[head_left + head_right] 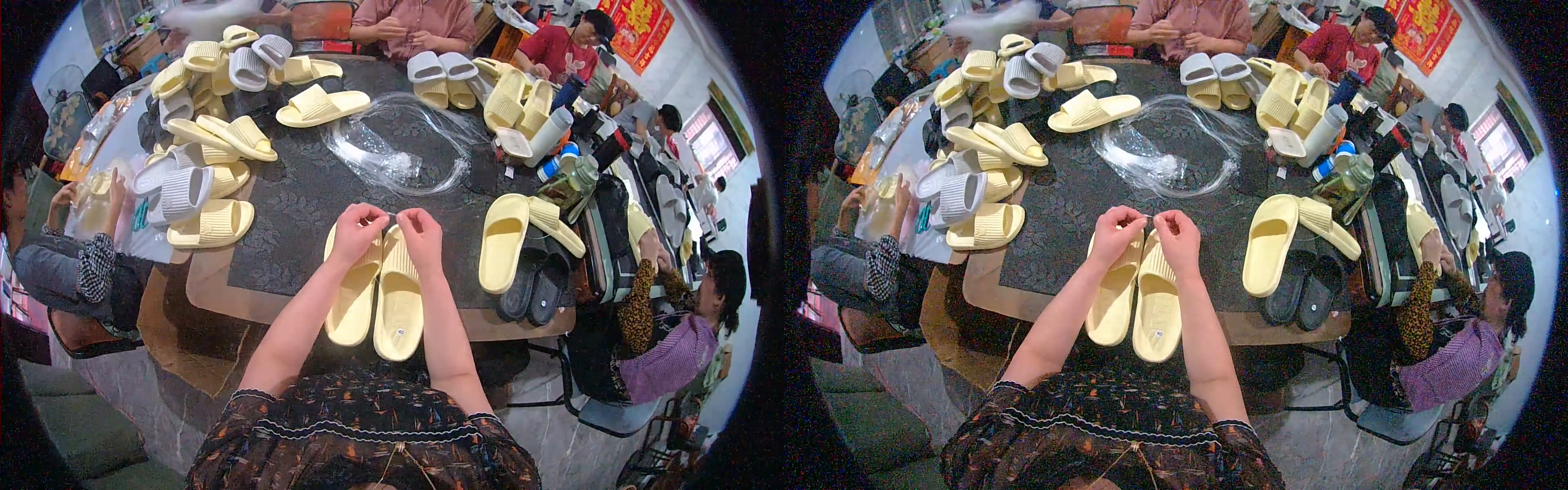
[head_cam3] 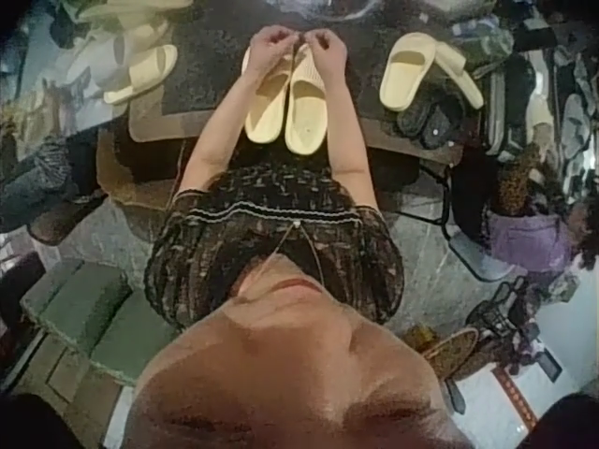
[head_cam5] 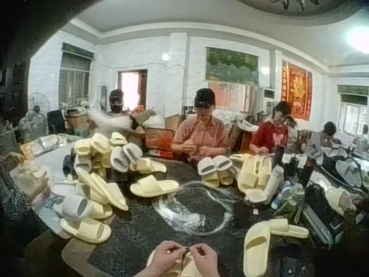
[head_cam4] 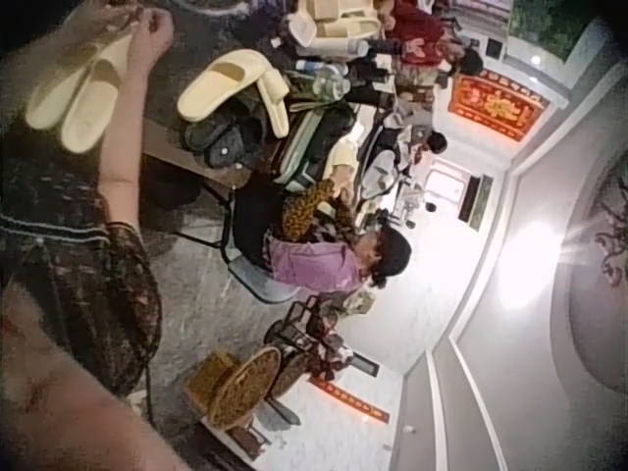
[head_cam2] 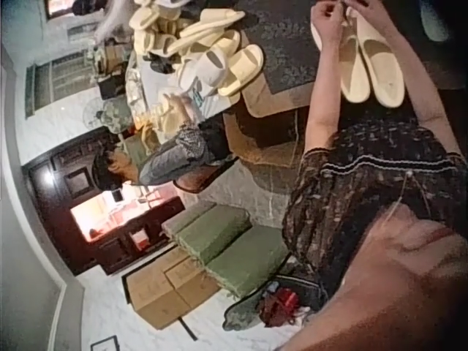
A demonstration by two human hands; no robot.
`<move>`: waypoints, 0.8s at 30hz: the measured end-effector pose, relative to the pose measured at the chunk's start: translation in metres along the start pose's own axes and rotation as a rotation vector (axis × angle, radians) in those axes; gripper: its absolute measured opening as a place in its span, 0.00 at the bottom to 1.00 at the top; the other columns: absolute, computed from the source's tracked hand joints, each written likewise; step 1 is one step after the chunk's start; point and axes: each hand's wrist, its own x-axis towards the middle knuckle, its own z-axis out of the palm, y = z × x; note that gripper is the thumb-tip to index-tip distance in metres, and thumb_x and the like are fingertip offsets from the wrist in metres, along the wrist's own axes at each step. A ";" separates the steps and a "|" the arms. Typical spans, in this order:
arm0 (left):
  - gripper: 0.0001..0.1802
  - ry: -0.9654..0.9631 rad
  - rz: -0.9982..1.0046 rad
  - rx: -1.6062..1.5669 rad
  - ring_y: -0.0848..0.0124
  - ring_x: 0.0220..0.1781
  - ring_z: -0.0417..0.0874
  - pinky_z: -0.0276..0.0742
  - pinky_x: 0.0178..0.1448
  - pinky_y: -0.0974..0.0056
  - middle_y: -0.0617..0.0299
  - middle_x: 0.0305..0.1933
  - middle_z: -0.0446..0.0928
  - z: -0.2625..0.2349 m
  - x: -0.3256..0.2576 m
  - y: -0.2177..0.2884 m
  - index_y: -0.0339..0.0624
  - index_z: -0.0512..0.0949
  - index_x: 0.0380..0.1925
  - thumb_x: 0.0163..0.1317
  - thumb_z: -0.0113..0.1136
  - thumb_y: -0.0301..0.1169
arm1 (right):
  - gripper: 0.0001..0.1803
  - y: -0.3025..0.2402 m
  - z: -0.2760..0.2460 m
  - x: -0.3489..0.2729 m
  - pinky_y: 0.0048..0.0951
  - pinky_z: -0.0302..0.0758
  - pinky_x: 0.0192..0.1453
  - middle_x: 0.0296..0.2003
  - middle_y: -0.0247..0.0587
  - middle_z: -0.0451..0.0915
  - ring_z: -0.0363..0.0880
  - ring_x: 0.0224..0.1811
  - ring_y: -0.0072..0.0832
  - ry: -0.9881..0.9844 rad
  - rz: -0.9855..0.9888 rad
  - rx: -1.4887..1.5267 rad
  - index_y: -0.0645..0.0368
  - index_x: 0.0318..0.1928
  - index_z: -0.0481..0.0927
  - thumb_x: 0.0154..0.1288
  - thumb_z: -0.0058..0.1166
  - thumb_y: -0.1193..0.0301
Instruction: Inspecting and cleaning manufactured slippers by removing excess threads with hands.
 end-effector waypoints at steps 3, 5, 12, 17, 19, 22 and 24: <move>0.06 0.052 -0.065 -0.085 0.77 0.31 0.75 0.72 0.36 0.69 0.64 0.29 0.78 0.001 0.001 0.000 0.40 0.83 0.30 0.54 0.66 0.29 | 0.08 -0.003 0.001 -0.001 0.22 0.73 0.37 0.28 0.32 0.80 0.75 0.29 0.17 0.031 0.012 -0.042 0.63 0.35 0.80 0.61 0.60 0.71; 0.05 0.052 -0.058 -0.132 0.77 0.31 0.76 0.73 0.36 0.69 0.64 0.29 0.78 0.004 0.001 -0.001 0.40 0.82 0.30 0.54 0.66 0.29 | 0.07 0.003 -0.001 0.000 0.20 0.72 0.36 0.27 0.30 0.79 0.74 0.29 0.15 -0.004 -0.048 -0.089 0.63 0.35 0.80 0.62 0.60 0.71; 0.07 0.015 -0.100 -0.090 0.75 0.31 0.77 0.74 0.36 0.68 0.64 0.29 0.79 0.002 0.001 -0.002 0.40 0.83 0.31 0.53 0.66 0.29 | 0.07 -0.005 0.000 -0.002 0.20 0.72 0.36 0.27 0.30 0.79 0.73 0.29 0.15 0.009 -0.009 -0.039 0.63 0.35 0.80 0.62 0.60 0.72; 0.06 0.015 0.062 0.012 0.75 0.27 0.75 0.73 0.36 0.68 0.64 0.26 0.77 0.003 0.001 0.005 0.39 0.83 0.29 0.52 0.67 0.30 | 0.07 0.000 -0.003 0.000 0.20 0.71 0.35 0.27 0.29 0.78 0.73 0.29 0.14 0.049 0.018 0.039 0.63 0.35 0.79 0.62 0.60 0.72; 0.06 0.009 -0.006 -0.021 0.77 0.28 0.75 0.73 0.36 0.70 0.65 0.27 0.79 0.000 0.002 0.000 0.38 0.83 0.30 0.53 0.66 0.29 | 0.07 0.000 0.000 -0.001 0.19 0.71 0.35 0.27 0.28 0.78 0.73 0.29 0.14 0.052 -0.021 0.007 0.63 0.35 0.80 0.62 0.60 0.72; 0.06 0.009 -0.084 -0.070 0.81 0.29 0.75 0.72 0.35 0.72 0.67 0.28 0.80 0.000 0.003 -0.005 0.36 0.82 0.30 0.55 0.65 0.27 | 0.07 0.000 0.001 -0.001 0.18 0.70 0.35 0.27 0.27 0.78 0.72 0.29 0.13 0.047 -0.044 0.016 0.63 0.35 0.80 0.62 0.60 0.71; 0.06 0.021 -0.091 -0.084 0.81 0.28 0.75 0.72 0.35 0.73 0.67 0.27 0.79 0.000 0.004 -0.009 0.36 0.82 0.31 0.55 0.65 0.27 | 0.07 -0.002 0.001 -0.001 0.18 0.70 0.35 0.27 0.27 0.78 0.72 0.29 0.13 0.032 -0.030 0.058 0.62 0.35 0.80 0.62 0.60 0.71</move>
